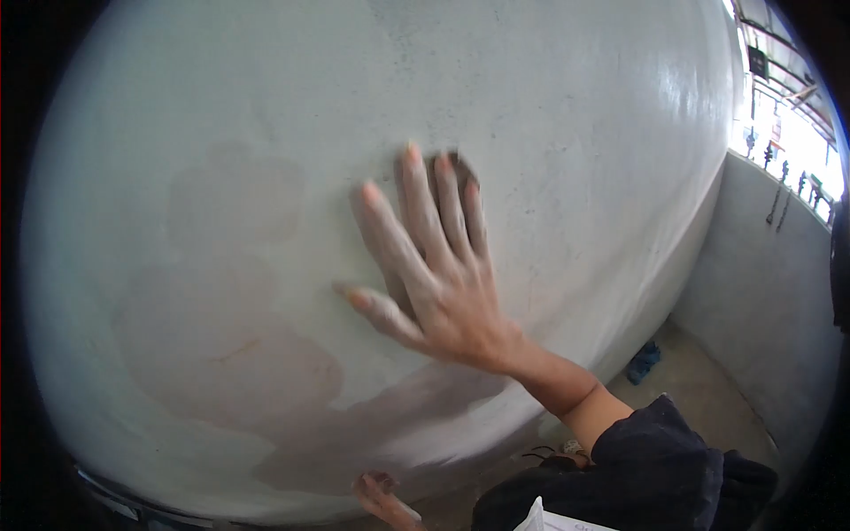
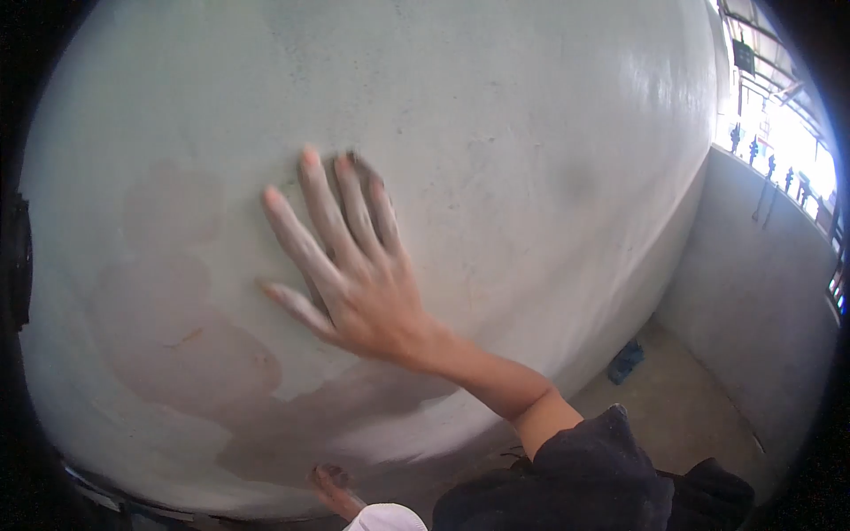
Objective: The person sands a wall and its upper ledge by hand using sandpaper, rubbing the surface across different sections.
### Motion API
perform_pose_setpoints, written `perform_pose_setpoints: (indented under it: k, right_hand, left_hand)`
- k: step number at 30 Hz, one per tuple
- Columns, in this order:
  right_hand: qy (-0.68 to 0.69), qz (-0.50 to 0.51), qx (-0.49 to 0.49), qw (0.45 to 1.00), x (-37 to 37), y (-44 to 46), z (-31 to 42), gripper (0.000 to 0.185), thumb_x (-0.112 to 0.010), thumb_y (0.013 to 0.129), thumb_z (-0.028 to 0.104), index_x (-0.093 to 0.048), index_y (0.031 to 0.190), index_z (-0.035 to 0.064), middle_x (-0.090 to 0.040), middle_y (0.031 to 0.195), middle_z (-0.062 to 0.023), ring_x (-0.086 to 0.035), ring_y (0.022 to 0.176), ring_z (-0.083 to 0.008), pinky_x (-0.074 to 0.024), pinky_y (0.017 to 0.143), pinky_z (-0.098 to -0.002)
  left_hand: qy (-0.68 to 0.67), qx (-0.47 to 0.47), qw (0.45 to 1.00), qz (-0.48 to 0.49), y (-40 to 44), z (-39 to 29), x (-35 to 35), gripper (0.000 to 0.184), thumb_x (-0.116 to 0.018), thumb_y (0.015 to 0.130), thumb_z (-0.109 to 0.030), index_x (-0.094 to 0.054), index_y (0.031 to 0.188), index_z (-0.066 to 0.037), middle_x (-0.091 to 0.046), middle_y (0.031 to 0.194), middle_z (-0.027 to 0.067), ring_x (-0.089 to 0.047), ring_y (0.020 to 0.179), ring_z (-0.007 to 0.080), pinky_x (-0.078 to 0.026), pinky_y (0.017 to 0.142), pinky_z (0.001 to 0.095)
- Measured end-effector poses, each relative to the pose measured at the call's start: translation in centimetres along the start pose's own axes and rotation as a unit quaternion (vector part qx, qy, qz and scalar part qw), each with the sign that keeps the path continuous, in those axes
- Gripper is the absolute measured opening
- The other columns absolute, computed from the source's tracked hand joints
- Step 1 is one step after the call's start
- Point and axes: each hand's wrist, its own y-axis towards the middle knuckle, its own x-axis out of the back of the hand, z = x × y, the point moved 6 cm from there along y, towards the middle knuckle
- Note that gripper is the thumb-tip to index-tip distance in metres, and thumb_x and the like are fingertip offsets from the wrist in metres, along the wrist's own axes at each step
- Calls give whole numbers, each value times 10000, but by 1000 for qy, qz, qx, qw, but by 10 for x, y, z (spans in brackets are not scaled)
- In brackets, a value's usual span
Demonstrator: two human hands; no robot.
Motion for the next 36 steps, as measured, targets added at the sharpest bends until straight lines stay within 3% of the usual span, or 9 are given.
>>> perform_pose_setpoints:
  k: [6, 8, 15, 20, 21, 23, 25, 29, 36]
  right_hand:
    - [-9, 26, 27, 999, 21, 18, -42, 707, -456, 981, 540, -310, 1553, 151, -179, 1621, -205, -157, 1485, -445, -128, 1202, -551]
    - [-13, -46, 33, 998, 45, 37, -66, 708, -451, 986, 536, -294, 1558, 149, -177, 1622, -201, -151, 1486, -443, -123, 1206, -549]
    - [-19, 44, 40, 998, 28, -38, -79, 686, -391, 976, 611, -333, 1546, 235, -179, 1632, -145, -131, 1491, -432, -100, 1219, -554]
    - [-44, 49, 91, 994, 35, -5, -91, 725, -401, 954, 651, -371, 1531, 213, -215, 1620, -159, -102, 1505, -405, -86, 1215, -552]
    - [-50, 13, 86, 995, 47, 21, -94, 714, -404, 962, 635, -347, 1539, 219, -227, 1617, -147, -157, 1492, -401, -115, 1220, -536]
    - [-49, -24, 80, 995, 53, 44, -84, 704, -407, 970, 620, -323, 1547, 225, -239, 1615, -135, -212, 1479, -398, -145, 1225, -520]
    - [-68, -55, 103, 991, 56, 43, -78, 727, -417, 966, 624, -285, 1560, 226, -233, 1617, -134, -214, 1480, -390, -142, 1228, -515]
    - [29, 64, 162, 984, 34, -8, -56, 746, -401, 967, 631, -221, 1572, 234, -232, 1616, -123, -211, 1479, -386, -128, 1245, -492]
    - [-28, 23, 156, 987, 47, 36, -48, 754, -424, 962, 626, -254, 1564, 203, -239, 1616, -103, -236, 1478, -348, -156, 1245, -479]
  left_hand:
    - [-12, -15, 1000, -10, -32, -33, -29, 391, -568, 1002, -334, -517, 1222, -15, -613, 889, 76, -579, 770, 152, -458, 636, 291]
    - [-43, -31, 998, 40, -38, -27, -47, 402, -574, 995, -336, -514, 1232, -17, -615, 885, 81, -576, 773, 152, -461, 642, 298]
    - [-72, -37, 993, 92, -65, -18, -99, 398, -574, 1003, -334, -511, 1236, -17, -619, 866, 93, -569, 729, 152, -460, 629, 295]
    - [-87, 15, 964, 251, -76, -13, -118, 346, -591, 1002, -315, -556, 1150, -5, -594, 817, 53, -536, 702, 129, -444, 628, 275]
    - [-86, 14, 966, 244, -80, -17, -122, 346, -591, 1002, -315, -556, 1150, -5, -594, 817, 53, -536, 702, 129, -444, 628, 275]
    - [-11, 81, 926, 369, -94, -23, -143, 308, -598, 1000, -301, -579, 1087, -6, -543, 770, 12, -491, 678, 95, -419, 616, 265]
    - [80, 74, 886, 451, -115, -18, -166, 263, -583, 1009, -266, -584, 1069, -9, -495, 741, -13, -461, 659, 73, -403, 618, 252]
    - [91, 73, 857, 501, -151, 10, -189, 199, -568, 1014, -205, -592, 1064, -14, -494, 744, -17, -473, 674, 70, -416, 642, 243]
    - [28, 78, 852, 517, -151, -3, -190, 173, -546, 1020, -151, -577, 1107, -5, -507, 769, 7, -501, 702, 107, -441, 672, 277]
